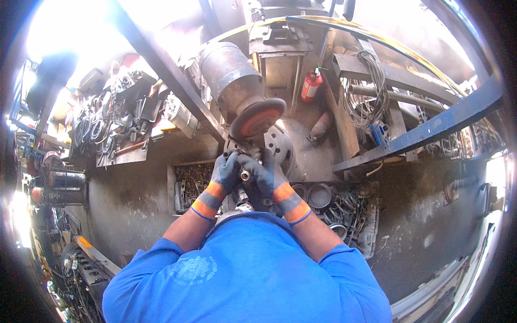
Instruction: The person holds a small metal component against a rotating bench grinder wheel, repeatedly repositioning the part to grind different edges and surfaces. The person rotates the component in gloved hands to access multiple sides while maintaining contact with the grinding wheel.
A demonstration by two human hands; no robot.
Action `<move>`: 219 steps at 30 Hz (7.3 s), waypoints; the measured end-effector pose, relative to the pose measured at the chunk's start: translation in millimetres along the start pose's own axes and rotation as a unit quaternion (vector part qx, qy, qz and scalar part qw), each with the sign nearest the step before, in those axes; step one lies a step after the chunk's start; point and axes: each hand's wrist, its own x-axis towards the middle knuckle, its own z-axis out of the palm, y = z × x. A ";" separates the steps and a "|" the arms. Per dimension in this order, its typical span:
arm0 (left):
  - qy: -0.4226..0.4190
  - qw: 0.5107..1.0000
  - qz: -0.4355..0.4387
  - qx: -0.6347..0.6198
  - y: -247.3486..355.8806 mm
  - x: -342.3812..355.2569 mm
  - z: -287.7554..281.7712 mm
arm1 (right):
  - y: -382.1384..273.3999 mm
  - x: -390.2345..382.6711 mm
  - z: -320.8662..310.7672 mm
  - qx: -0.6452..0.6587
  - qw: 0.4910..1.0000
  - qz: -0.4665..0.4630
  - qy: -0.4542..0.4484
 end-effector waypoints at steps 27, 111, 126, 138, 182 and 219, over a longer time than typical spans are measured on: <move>-0.118 0.980 -0.071 -0.144 1.2 25.2 -27.4 | 25.9 7.5 11.1 0.055 0.996 0.001 0.065; -0.073 0.991 0.107 0.014 -25.9 19.6 -6.9 | 34.4 3.9 -1.1 0.003 0.998 -0.005 0.059; -0.117 0.991 -0.064 -0.003 6.6 15.2 -2.2 | 71.4 4.6 -21.9 0.146 0.984 0.086 0.062; -0.066 0.986 0.131 0.081 -18.8 2.4 -8.0 | 32.8 -7.1 -4.1 0.014 0.999 -0.015 0.039; -0.021 0.972 -0.042 -0.228 17.0 -13.5 -6.6 | 16.5 -1.2 -2.6 -0.175 0.983 -0.031 0.044; -0.037 0.983 0.028 -0.177 -16.7 -0.3 9.1 | 23.1 -0.2 -7.0 -0.098 0.994 -0.010 0.049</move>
